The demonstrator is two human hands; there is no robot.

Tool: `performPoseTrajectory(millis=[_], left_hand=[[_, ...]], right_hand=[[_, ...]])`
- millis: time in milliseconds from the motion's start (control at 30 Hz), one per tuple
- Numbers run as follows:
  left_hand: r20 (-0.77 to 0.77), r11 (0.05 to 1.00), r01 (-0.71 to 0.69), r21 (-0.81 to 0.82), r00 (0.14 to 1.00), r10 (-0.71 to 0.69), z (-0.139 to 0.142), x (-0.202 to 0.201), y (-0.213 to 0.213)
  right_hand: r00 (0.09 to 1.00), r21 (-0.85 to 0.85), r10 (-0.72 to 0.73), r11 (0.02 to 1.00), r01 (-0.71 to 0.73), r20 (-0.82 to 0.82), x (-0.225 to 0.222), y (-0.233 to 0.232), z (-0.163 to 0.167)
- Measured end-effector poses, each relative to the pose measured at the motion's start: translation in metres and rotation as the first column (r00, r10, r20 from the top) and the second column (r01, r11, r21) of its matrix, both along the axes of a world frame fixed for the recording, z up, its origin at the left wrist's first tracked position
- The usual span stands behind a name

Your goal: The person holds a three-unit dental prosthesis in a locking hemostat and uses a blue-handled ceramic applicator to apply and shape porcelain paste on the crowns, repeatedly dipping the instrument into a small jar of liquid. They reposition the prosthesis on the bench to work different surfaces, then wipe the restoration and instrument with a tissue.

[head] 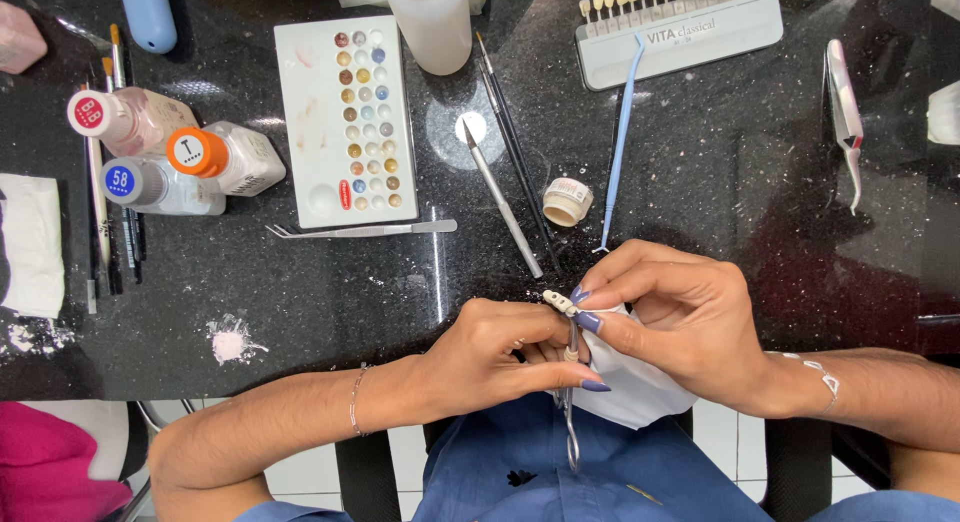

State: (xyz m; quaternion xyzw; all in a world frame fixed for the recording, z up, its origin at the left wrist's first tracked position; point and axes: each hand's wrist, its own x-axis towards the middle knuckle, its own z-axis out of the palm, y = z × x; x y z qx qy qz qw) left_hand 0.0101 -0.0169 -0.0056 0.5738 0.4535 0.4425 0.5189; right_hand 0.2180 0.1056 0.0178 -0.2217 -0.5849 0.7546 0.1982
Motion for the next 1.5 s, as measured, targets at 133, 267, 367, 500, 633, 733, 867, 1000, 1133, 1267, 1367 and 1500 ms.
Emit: performPoseTrajectory(millis=[133,267,367,500,633,733,867,1000,1133,1267,1367,1500], left_hand=[[-0.003,0.999,-0.006,0.033,1.0,0.006,0.001,0.0,0.0],[0.006,1.0,-0.004,0.016,1.0,0.004,0.002,0.0,0.0],[0.016,1.0,0.001,0.007,1.0,-0.001,0.002,0.0,0.0],[0.018,1.0,0.01,-0.013,1.0,-0.01,0.001,0.0,0.0],[0.011,1.0,0.008,-0.009,1.0,-0.007,0.0,0.0,0.0],[0.002,1.0,0.0,0.0,1.0,0.0,0.0,0.001,-0.001],[0.01,1.0,-0.003,0.017,1.0,0.003,0.002,0.0,-0.001],[0.046,0.999,-0.009,0.046,0.999,0.007,0.003,0.0,-0.002],[-0.004,0.996,-0.041,0.081,0.999,0.041,0.003,-0.002,-0.004],[0.037,0.991,-0.033,0.133,0.999,0.028,0.002,-0.005,-0.004],[0.034,0.989,-0.031,0.147,0.999,0.026,0.002,-0.007,-0.005],[0.05,0.984,-0.034,0.177,0.998,0.025,0.004,-0.008,-0.005]], right_hand=[[1.0,0.013,-0.008,1.0,0.008,0.026,0.0,0.0,0.0],[1.0,-0.003,-0.019,1.0,0.019,0.001,0.0,-0.001,-0.001],[1.0,0.003,-0.021,1.0,0.021,0.004,0.0,-0.001,-0.001],[1.0,0.017,-0.006,1.0,0.006,-0.009,0.001,-0.001,0.0],[1.0,-0.007,-0.009,1.0,0.009,-0.017,0.002,-0.001,0.0],[1.0,-0.004,-0.005,1.0,0.005,-0.024,0.002,-0.002,-0.001],[1.0,0.006,-0.018,1.0,0.018,-0.011,0.002,-0.002,-0.002],[1.0,0.046,-0.028,0.999,0.027,0.011,0.003,-0.001,-0.007],[0.996,-0.134,-0.086,0.987,0.085,-0.003,0.001,0.0,-0.011],[0.994,0.005,0.083,0.997,-0.083,0.077,-0.001,0.006,-0.002],[0.973,0.122,0.182,0.972,-0.199,0.141,-0.003,0.012,0.01],[0.934,0.169,0.281,0.932,-0.321,0.222,-0.008,0.022,0.015]])
